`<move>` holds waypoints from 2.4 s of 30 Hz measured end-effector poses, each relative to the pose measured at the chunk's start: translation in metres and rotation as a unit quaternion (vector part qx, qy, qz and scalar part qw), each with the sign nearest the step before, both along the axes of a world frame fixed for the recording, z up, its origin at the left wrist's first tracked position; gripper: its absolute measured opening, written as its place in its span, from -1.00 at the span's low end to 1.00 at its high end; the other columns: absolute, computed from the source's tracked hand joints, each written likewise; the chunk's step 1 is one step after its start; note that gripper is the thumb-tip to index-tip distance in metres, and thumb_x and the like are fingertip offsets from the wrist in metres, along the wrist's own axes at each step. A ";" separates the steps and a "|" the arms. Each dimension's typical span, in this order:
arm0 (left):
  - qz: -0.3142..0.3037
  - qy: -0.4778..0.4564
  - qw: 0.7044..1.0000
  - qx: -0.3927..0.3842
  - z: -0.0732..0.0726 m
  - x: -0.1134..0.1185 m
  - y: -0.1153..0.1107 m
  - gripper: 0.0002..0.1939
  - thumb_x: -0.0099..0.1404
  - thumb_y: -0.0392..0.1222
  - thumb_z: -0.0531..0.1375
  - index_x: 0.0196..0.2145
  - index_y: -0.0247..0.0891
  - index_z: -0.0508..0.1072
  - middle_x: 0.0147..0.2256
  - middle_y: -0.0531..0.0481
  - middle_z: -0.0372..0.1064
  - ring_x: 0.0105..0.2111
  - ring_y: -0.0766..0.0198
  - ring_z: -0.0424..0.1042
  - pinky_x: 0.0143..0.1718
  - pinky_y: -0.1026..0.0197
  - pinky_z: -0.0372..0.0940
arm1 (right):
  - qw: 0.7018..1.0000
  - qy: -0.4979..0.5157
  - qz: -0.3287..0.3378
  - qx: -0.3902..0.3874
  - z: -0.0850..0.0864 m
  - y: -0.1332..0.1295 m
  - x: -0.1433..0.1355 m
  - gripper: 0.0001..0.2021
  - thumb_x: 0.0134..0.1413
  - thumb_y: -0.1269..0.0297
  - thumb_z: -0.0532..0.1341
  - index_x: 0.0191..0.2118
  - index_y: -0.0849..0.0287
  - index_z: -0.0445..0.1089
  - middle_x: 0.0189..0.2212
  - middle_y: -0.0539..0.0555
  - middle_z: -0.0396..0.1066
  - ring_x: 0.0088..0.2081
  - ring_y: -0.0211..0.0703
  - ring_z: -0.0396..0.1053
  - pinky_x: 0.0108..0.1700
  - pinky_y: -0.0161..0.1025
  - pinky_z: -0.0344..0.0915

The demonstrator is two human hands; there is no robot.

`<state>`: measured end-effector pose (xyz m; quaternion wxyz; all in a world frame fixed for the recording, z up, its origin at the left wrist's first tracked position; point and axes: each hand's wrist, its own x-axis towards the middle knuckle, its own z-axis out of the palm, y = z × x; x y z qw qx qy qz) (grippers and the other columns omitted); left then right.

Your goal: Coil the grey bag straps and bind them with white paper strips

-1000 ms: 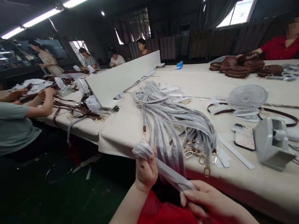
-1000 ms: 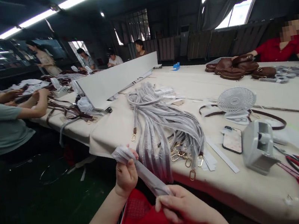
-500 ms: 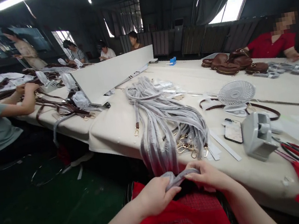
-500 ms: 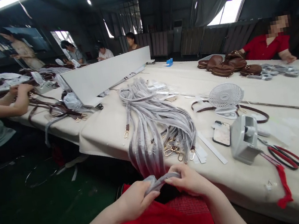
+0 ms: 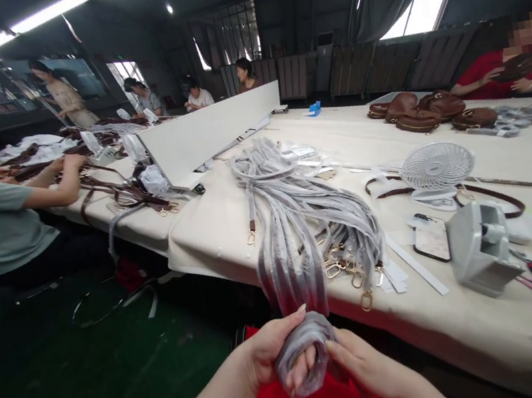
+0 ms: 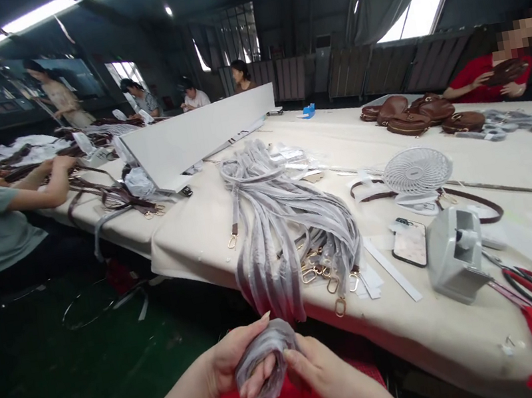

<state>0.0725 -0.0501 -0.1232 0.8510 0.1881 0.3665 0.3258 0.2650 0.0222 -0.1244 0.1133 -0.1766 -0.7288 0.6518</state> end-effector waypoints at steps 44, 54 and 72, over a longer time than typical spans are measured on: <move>0.195 0.398 0.885 0.143 -0.030 0.055 0.012 -0.46 0.15 0.38 0.13 -0.39 -0.22 0.30 -0.71 0.18 0.22 -0.78 0.42 0.12 -0.76 0.39 -0.05 | 0.942 -0.066 -0.118 -0.306 -0.054 0.029 0.015 -0.48 -0.08 -0.25 0.30 -0.48 0.15 0.21 -0.76 -0.23 0.12 -0.78 -0.48 -0.09 -0.66 -0.42 0.06; 0.149 0.399 0.890 0.161 -0.044 0.071 0.000 -0.41 0.26 0.33 0.00 -0.15 -0.25 0.45 -0.52 0.03 0.43 -0.73 0.38 0.14 -0.69 0.32 0.02 | 0.973 -0.147 -0.174 -0.041 -0.029 0.037 0.028 -0.66 -0.01 -0.04 0.30 -0.44 0.18 0.40 -0.53 -0.01 0.38 -0.49 -0.23 0.31 -0.36 -0.26 0.30; 0.163 0.409 0.888 0.135 -0.049 0.076 -0.006 -0.40 0.17 0.37 0.09 -0.25 -0.21 0.59 -0.63 0.03 0.38 -0.45 0.14 0.43 -0.39 0.26 0.34 | 0.740 -0.374 -0.319 0.459 -0.027 0.130 0.080 -0.74 0.31 0.31 0.07 -0.13 0.17 0.52 -0.21 0.16 0.50 -0.14 -0.02 0.45 -0.09 -0.22 0.25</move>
